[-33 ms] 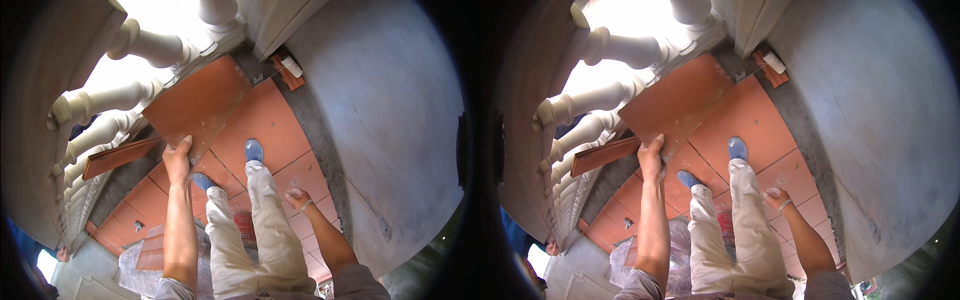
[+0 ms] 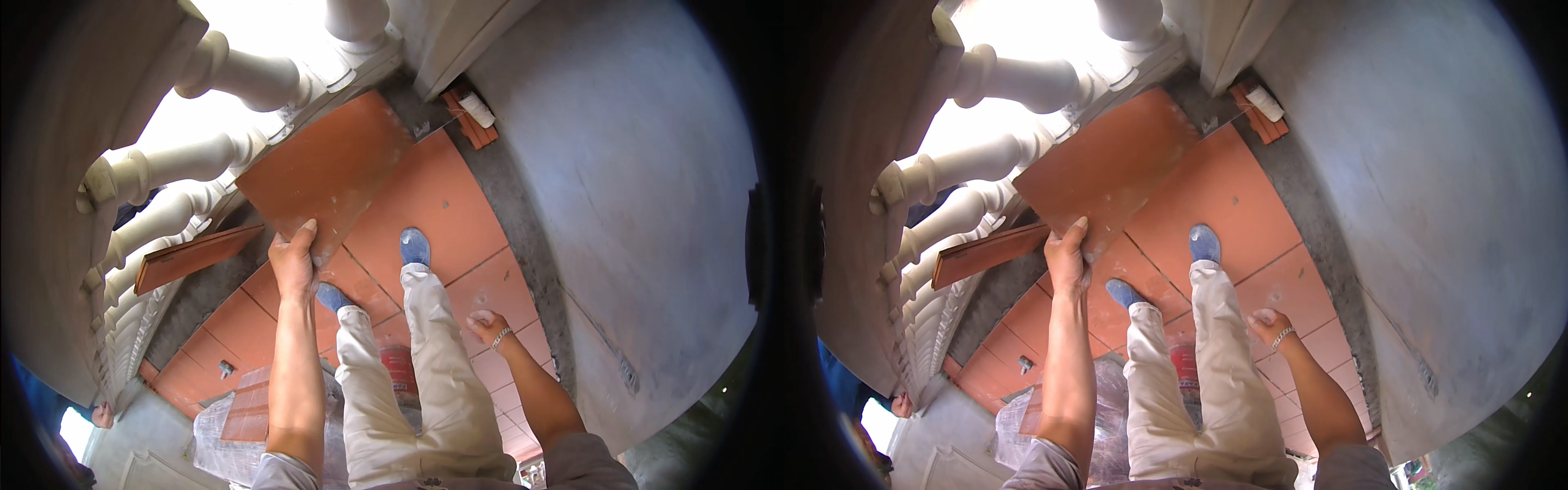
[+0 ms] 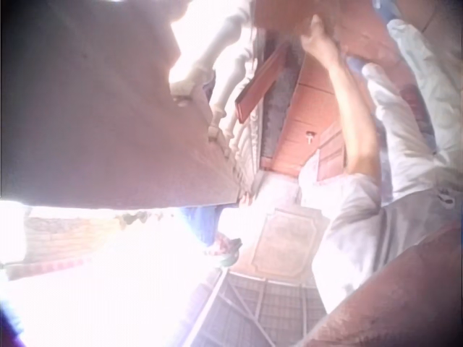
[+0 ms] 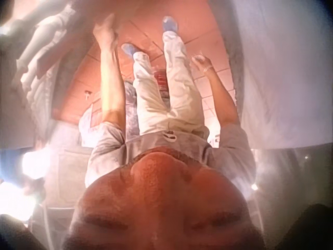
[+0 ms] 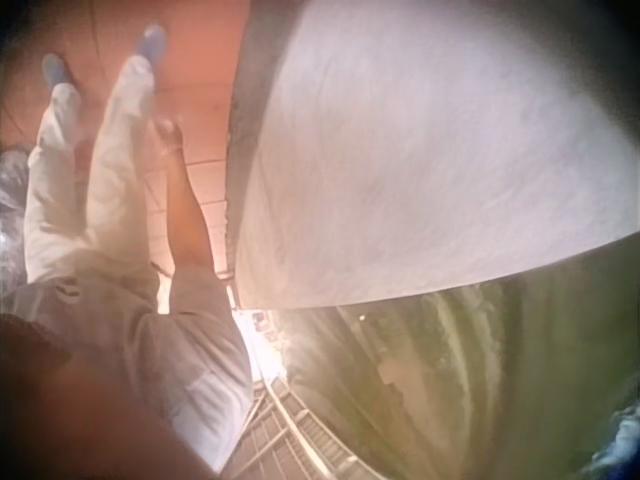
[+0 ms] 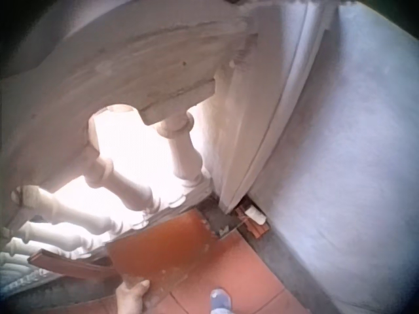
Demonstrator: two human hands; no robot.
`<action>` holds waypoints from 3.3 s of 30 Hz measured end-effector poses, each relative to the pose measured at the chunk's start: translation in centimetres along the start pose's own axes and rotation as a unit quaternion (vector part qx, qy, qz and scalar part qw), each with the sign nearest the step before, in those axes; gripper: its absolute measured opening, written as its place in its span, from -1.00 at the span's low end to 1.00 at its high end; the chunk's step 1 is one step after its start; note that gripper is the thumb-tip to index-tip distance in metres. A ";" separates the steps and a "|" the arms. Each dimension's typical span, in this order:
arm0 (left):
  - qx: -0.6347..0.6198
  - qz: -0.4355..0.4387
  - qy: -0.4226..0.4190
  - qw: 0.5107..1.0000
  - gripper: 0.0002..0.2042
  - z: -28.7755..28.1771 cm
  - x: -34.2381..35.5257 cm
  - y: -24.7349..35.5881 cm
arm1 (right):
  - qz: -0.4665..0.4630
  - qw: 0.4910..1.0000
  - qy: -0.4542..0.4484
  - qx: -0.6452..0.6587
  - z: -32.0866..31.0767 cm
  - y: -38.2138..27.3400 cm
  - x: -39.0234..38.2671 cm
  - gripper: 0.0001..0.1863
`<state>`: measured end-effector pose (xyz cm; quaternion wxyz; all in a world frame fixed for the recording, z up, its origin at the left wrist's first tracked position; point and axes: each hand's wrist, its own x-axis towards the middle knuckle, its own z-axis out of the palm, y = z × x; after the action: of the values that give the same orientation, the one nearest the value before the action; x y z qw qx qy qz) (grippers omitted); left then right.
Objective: The person kneels on a tiled floor and uses a rubber mallet to tap terracotta tiles into place along a curved walkway. They repeatedly position tiles, tap them to level, and adjust placement while working near a plastic-wrapped stack of materials.
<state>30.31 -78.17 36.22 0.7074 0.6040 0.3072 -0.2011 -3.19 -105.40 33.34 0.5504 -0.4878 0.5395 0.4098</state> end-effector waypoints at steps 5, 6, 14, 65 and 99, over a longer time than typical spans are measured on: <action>0.005 0.004 0.003 1.000 -0.64 1.9 2.0 -1.0 | 0.028 0.999 -0.012 -0.009 -0.4 0.6 0.3 -0.65; 0.007 0.004 0.007 1.000 -0.63 2.2 2.2 -1.1 | 0.040 0.999 -0.017 -0.018 -0.3 0.5 0.4 -0.65; -0.026 -0.012 0.003 1.000 -0.60 3.4 3.1 -1.5 | 0.031 0.998 -0.021 -0.046 0.4 1.7 0.1 -0.62; 0.136 -0.141 0.096 0.976 -0.81 -15.0 16.1 -11.0 | -0.042 0.973 -0.224 0.027 15.4 -4.8 -1.1 -0.60; 0.119 -0.120 0.104 0.980 -0.78 -21.9 25.2 -20.5 | -0.105 0.950 -0.243 -0.164 32.0 0.0 6.9 -0.64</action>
<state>31.06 -58.42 2.33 0.5650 0.6605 0.4234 -0.2554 3.56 -74.54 24.59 0.6168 -0.5110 0.2606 0.5391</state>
